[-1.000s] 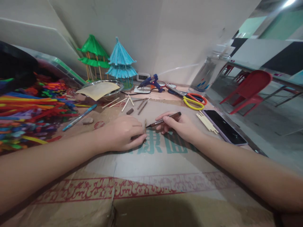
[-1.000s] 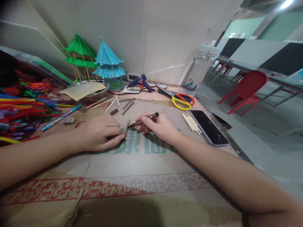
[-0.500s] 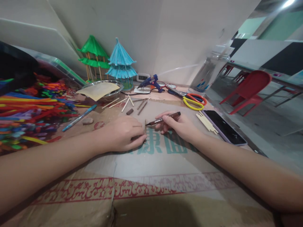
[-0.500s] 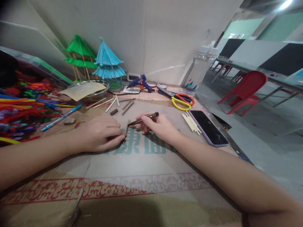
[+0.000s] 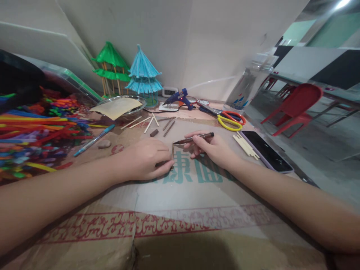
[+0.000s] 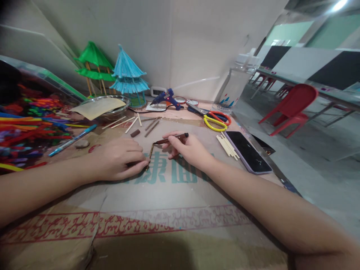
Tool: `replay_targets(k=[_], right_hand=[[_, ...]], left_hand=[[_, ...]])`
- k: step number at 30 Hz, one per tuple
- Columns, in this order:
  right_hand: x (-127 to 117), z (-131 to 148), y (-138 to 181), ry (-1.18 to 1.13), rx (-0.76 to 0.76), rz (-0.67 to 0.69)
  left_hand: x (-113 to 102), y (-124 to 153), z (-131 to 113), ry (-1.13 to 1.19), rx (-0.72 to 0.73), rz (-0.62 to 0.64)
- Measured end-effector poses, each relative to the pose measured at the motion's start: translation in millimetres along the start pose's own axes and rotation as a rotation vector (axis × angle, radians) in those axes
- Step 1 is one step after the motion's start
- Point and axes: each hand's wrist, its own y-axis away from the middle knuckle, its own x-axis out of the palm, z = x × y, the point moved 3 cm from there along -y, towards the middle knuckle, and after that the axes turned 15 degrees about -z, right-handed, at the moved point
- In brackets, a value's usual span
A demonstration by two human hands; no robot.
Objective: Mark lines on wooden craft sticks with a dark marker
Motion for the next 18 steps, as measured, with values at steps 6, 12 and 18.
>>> replay_targets(k=[6,12,18], right_hand=[[0.6,-0.8,-0.5,-0.003,0.042,-0.022],[0.2,-0.3,-0.4,0.002,0.038,-0.014],[0.5,0.3,-0.5,0.016,0.031,-0.005]], left_hand=[[-0.1,-0.2,-0.9,0.011,0.001,-0.011],[-0.6,0.4,-0.1,0.007,0.008,-0.004],[-0.7,-1.2,-1.4,0.006,0.010,-0.005]])
